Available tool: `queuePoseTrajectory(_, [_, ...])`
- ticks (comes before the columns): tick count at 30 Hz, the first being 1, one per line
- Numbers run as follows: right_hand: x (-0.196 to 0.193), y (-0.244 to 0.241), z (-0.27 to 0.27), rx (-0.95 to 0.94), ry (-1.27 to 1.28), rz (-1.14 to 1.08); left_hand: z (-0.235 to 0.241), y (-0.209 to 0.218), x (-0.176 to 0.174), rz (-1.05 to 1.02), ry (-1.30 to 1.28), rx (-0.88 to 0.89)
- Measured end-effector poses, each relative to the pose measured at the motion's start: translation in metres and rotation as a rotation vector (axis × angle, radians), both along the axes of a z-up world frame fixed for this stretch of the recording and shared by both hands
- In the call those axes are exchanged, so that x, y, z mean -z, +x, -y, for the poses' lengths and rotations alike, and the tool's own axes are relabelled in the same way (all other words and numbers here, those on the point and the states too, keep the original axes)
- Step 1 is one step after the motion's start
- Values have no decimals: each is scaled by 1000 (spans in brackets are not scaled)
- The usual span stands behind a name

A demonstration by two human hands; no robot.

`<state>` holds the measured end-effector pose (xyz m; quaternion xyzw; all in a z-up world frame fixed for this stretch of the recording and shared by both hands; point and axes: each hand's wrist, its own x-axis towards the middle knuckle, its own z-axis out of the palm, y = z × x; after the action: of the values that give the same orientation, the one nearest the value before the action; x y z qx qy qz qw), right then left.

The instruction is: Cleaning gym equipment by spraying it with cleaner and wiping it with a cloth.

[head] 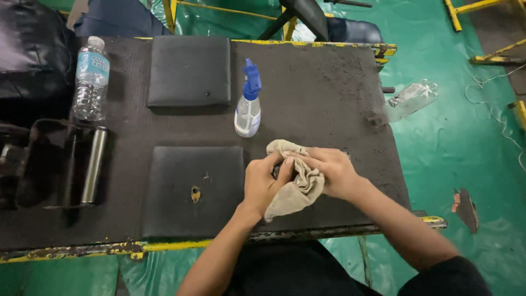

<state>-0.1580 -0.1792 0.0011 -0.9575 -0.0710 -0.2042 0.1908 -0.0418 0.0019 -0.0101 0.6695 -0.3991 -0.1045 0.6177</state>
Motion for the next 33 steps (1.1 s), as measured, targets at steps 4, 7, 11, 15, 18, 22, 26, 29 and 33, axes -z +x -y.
queuePoseTrajectory(4, [-12, -3, 22, -177, 224, -53, -4, 0, -7, 1, 35, -25])
queuePoseTrajectory(7, [-66, 3, 19, -288, 362, -274, -7, 4, -4, -6, 100, -41])
queuePoseTrajectory(11, [-108, 6, 14, -464, 396, -518, -6, 3, -3, -4, 54, -29])
queuePoseTrajectory(15, [-94, 30, -26, 101, 329, -957, -1, 4, -3, 39, 5, -69])
queuePoseTrajectory(18, [-69, 42, -32, -138, 253, -432, 0, 12, 0, 5, 53, -102])
queuePoseTrajectory(22, [-39, 43, -24, 67, 1, -431, 0, 18, 3, -115, 5, -105])
queuePoseTrajectory(26, [-35, 36, -17, 44, -96, -384, -2, 14, 3, -72, -3, -119])
queuePoseTrajectory(29, [-29, 16, -15, -84, -74, -194, -8, 4, -12, -124, 10, -19])
queuePoseTrajectory(33, [-26, -4, -3, -149, -36, -178, -12, -4, -19, -74, -20, 19])
